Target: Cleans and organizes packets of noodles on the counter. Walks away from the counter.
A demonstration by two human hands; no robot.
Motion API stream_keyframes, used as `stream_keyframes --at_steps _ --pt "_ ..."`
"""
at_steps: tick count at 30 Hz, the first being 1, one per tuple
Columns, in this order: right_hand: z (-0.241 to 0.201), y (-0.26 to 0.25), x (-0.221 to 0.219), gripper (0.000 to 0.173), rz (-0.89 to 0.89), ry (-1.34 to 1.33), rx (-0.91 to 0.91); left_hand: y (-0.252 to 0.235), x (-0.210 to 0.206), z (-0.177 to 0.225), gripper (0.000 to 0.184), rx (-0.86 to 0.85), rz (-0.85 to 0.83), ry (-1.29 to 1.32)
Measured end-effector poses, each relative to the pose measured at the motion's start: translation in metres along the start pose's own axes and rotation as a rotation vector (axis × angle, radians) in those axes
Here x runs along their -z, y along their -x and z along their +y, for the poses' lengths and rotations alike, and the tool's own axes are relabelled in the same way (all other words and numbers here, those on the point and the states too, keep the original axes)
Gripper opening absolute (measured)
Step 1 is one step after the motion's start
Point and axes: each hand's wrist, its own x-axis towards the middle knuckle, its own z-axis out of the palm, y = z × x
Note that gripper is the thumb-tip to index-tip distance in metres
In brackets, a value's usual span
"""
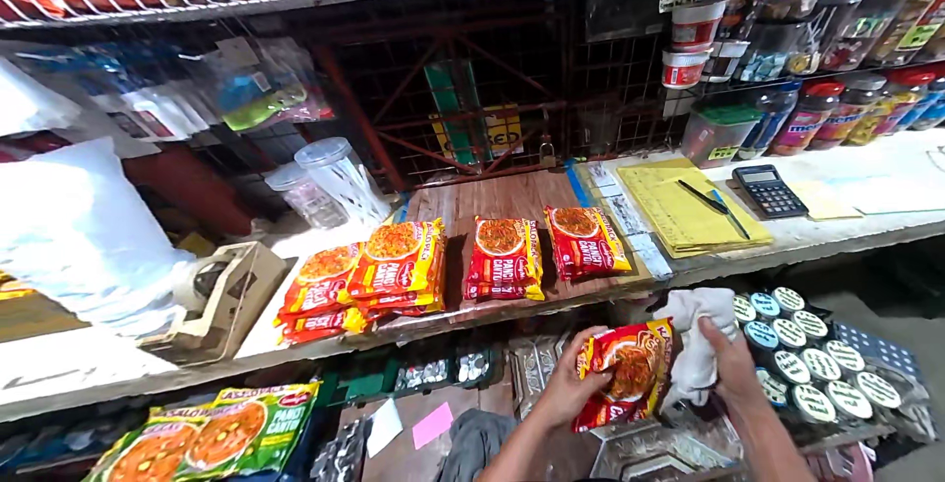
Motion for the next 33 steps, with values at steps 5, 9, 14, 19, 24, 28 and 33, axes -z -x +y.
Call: stream_keyframes --at_steps 5,9,14,19,24,28,33 --pt "-0.023 -0.021 0.034 0.064 -0.701 0.121 0.192 0.008 0.016 0.000 0.058 -0.059 -0.141 -0.131" --pt "-0.048 -0.018 0.039 0.055 -1.017 0.149 0.277 0.012 0.026 0.004 0.058 -0.087 -0.147 -0.226" --pt "-0.043 0.001 0.021 0.052 -1.003 0.583 0.195 0.017 0.031 0.016 0.059 -0.060 -0.208 -0.313" --pt "-0.023 0.012 0.007 0.043 -0.890 0.607 0.256 0.023 0.029 0.013 0.058 -0.049 -0.157 -0.249" --pt "-0.001 0.022 0.000 0.037 -0.761 0.489 0.435 0.028 0.033 0.004 0.059 -0.057 -0.122 -0.143" --pt "0.009 0.025 -0.010 0.037 -0.687 0.497 0.569 0.033 0.037 -0.004 0.061 -0.084 -0.089 -0.057" --pt "0.014 0.026 -0.034 0.034 -0.696 0.523 0.616 0.046 0.047 -0.009 0.059 -0.130 0.023 -0.011"
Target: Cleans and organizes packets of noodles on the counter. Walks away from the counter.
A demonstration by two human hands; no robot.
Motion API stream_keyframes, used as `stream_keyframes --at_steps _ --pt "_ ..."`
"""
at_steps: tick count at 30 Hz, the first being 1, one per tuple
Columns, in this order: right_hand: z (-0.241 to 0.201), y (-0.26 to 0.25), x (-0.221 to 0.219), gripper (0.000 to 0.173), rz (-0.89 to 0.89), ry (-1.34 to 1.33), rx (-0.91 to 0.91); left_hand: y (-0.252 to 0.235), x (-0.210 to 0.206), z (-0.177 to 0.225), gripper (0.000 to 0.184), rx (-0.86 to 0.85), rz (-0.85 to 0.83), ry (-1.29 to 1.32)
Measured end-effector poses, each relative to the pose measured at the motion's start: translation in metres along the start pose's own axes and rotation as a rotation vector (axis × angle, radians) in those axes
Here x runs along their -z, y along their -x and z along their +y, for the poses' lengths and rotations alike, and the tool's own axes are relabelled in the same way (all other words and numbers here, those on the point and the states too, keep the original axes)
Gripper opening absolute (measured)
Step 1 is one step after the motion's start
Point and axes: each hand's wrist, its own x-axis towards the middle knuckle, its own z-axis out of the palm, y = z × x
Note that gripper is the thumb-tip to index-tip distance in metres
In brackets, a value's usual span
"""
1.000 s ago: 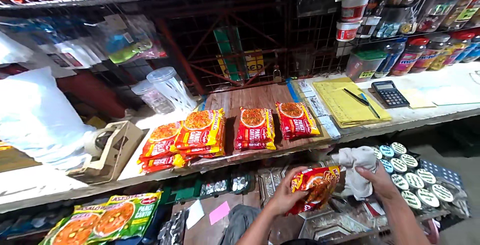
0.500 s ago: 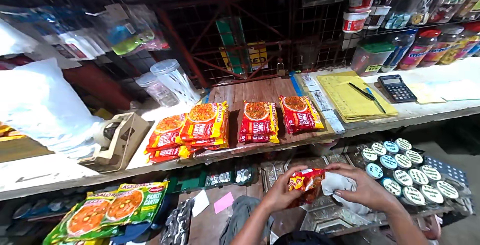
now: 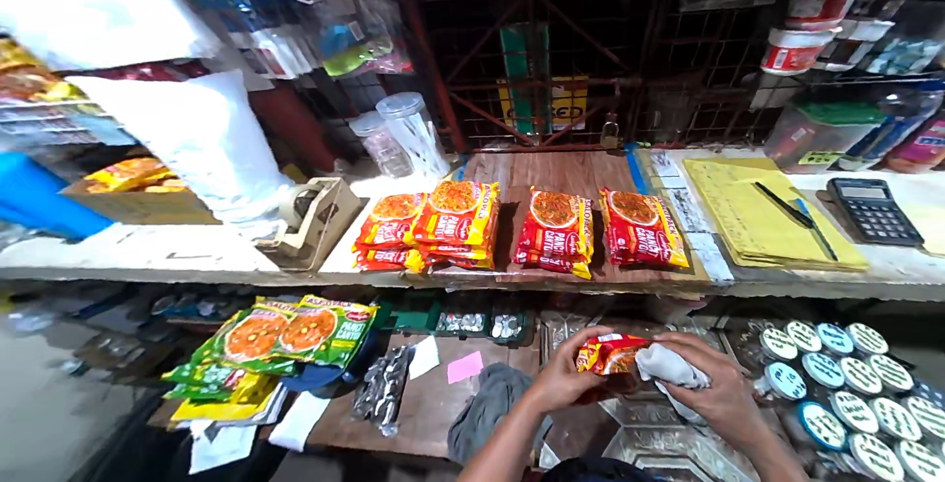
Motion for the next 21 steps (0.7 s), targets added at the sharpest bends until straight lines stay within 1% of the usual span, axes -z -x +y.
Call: stream_keyframes --at_steps 2,5,8,10,13,15,18,19,21 --pt "0.000 -0.008 -0.012 0.034 -0.022 -0.002 0.033 0.010 0.004 0.000 0.057 0.001 0.120 -0.046" --pt "0.002 -0.020 -0.035 0.035 -0.062 -0.009 0.086 0.028 0.010 -0.004 0.056 -0.005 0.345 -0.174" --pt "0.004 -0.028 -0.060 0.036 -0.126 -0.012 0.109 0.049 0.017 -0.013 0.061 0.002 0.558 -0.292" --pt "0.005 -0.032 -0.076 0.036 -0.166 0.013 0.121 0.064 0.021 -0.016 0.063 -0.008 0.635 -0.326" --pt "0.003 -0.034 -0.094 0.036 -0.220 0.034 0.132 0.083 0.022 -0.018 0.060 -0.003 0.709 -0.347" --pt "0.003 -0.033 -0.103 0.037 -0.251 0.042 0.135 0.093 0.023 -0.023 0.053 -0.027 0.759 -0.340" --pt "0.005 -0.032 -0.111 0.038 -0.297 0.043 0.138 0.101 0.026 -0.031 0.026 -0.076 0.820 -0.337" --pt "0.005 -0.032 -0.112 0.039 -0.311 0.046 0.136 0.102 0.027 -0.033 0.020 -0.082 0.831 -0.345" --pt "0.007 -0.031 -0.114 0.039 -0.331 0.049 0.123 0.103 0.028 -0.035 0.016 -0.067 0.838 -0.362"
